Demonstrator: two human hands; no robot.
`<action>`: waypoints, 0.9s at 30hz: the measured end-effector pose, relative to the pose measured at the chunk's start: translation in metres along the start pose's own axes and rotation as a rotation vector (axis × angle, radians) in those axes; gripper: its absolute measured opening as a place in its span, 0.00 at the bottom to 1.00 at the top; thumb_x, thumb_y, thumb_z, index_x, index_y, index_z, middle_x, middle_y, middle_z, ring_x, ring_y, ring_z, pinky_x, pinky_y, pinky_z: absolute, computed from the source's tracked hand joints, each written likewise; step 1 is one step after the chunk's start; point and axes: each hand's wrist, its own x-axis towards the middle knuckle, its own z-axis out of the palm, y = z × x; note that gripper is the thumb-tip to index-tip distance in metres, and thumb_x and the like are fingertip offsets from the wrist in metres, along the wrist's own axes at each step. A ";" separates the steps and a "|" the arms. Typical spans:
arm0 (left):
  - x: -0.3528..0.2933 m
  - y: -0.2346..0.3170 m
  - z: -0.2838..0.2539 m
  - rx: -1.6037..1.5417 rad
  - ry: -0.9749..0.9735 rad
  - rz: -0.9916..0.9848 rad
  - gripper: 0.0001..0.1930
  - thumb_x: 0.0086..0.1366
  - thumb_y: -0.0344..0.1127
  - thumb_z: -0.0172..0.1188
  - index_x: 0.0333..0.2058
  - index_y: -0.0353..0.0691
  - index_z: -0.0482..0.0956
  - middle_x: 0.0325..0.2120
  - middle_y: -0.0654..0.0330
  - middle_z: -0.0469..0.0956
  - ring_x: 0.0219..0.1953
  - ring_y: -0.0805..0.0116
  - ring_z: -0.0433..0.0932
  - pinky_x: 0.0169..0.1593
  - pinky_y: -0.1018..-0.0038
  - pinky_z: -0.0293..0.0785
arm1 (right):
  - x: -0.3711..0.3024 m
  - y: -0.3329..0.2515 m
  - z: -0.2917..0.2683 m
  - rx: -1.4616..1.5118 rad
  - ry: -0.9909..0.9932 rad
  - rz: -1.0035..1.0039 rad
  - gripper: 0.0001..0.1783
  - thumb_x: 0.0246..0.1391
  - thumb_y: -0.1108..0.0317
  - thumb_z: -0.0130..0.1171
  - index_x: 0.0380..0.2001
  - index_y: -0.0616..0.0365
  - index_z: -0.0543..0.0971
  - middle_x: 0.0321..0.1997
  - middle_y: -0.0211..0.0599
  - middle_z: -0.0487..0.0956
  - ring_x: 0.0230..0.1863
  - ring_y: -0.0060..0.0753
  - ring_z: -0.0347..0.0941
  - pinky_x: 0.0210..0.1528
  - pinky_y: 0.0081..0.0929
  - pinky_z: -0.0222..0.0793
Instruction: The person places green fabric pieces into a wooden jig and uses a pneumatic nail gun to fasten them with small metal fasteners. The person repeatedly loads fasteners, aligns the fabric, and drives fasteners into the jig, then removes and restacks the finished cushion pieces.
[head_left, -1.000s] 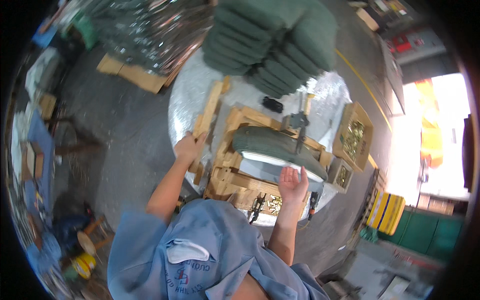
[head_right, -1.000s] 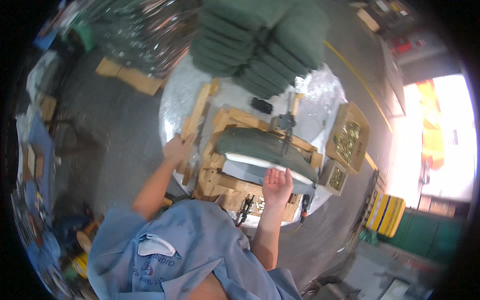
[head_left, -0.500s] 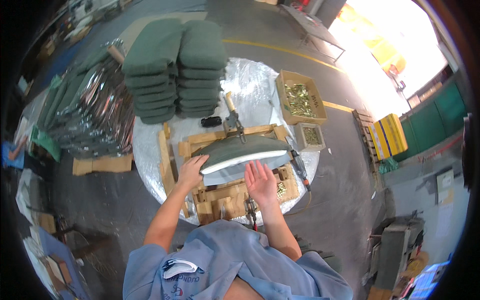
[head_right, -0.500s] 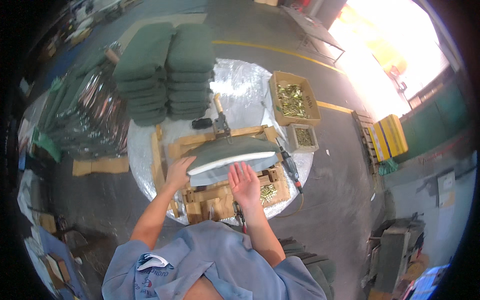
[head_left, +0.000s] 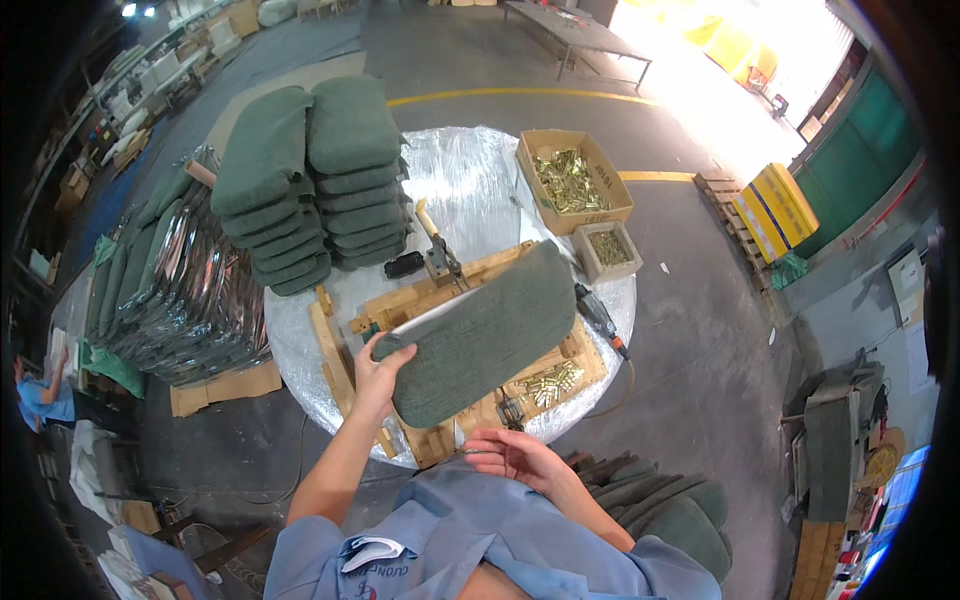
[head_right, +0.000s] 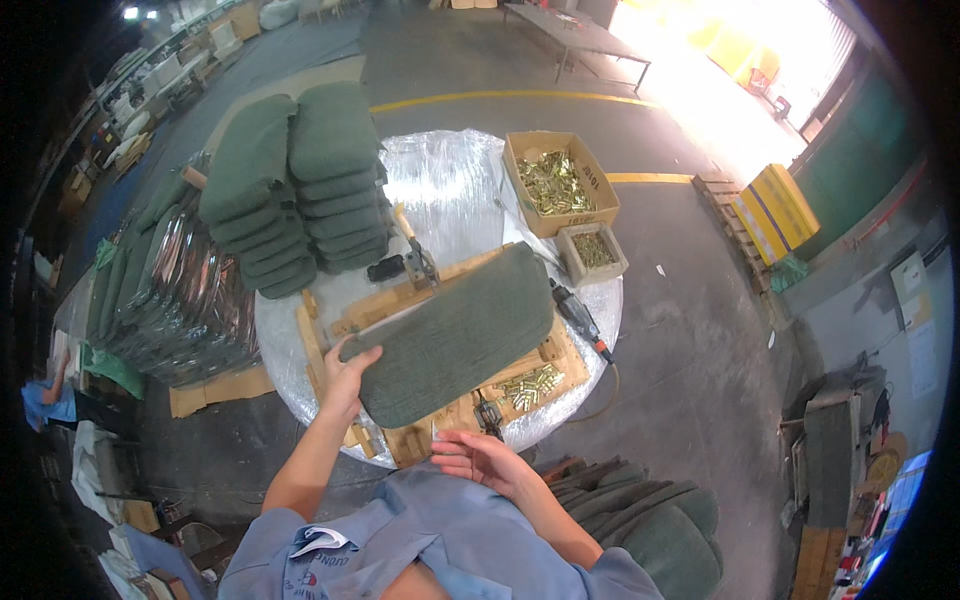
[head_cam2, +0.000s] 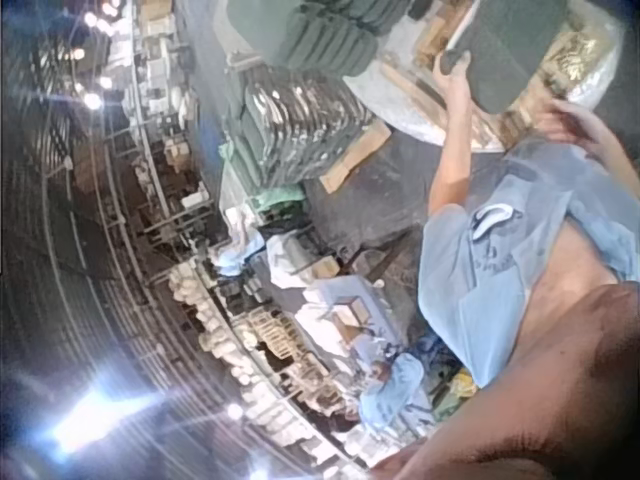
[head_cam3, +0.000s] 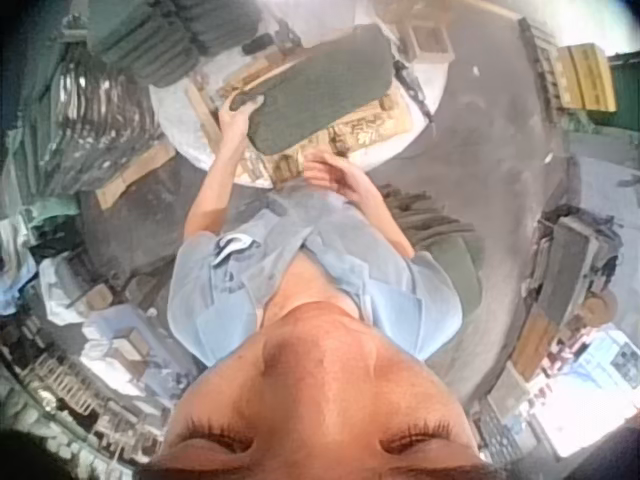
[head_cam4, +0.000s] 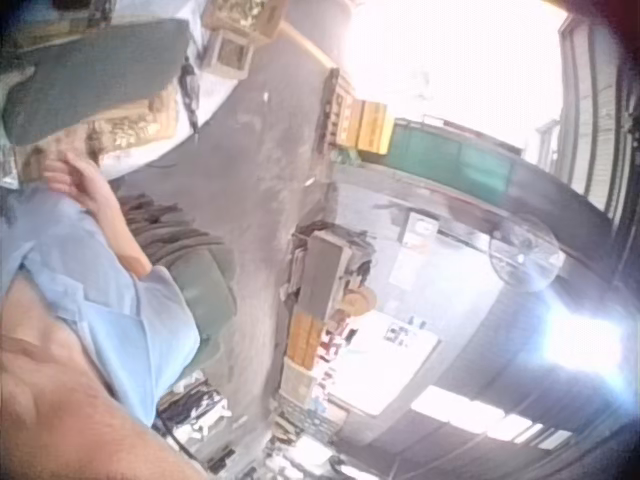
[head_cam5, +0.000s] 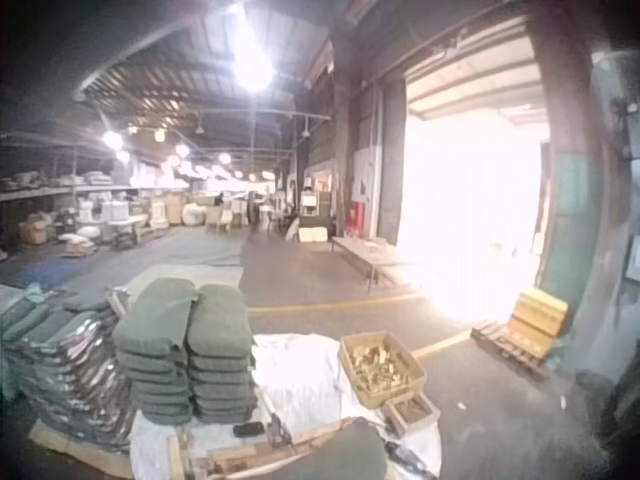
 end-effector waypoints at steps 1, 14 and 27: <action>-0.007 0.012 0.008 -0.131 0.010 -0.074 0.25 0.62 0.28 0.75 0.56 0.31 0.79 0.46 0.53 0.85 0.46 0.62 0.86 0.51 0.66 0.83 | -0.006 -0.002 0.005 -0.093 -0.012 0.012 0.31 0.76 0.52 0.56 0.72 0.61 0.70 0.70 0.45 0.78 0.68 0.40 0.76 0.71 0.37 0.73; -0.001 -0.012 0.142 -0.709 -0.174 -0.297 0.31 0.74 0.44 0.66 0.70 0.41 0.68 0.65 0.60 0.74 0.68 0.56 0.71 0.71 0.54 0.68 | 0.073 -0.068 0.025 -0.101 0.401 -0.868 0.38 0.75 0.54 0.59 0.77 0.59 0.57 0.76 0.43 0.69 0.73 0.41 0.69 0.75 0.47 0.66; 0.067 -0.112 0.019 0.247 0.043 0.031 0.15 0.75 0.32 0.66 0.56 0.36 0.80 0.49 0.58 0.84 0.52 0.71 0.83 0.56 0.71 0.80 | 0.306 -0.359 -0.033 0.123 0.208 -0.740 0.37 0.70 0.52 0.65 0.73 0.53 0.64 0.74 0.40 0.70 0.71 0.46 0.68 0.74 0.46 0.68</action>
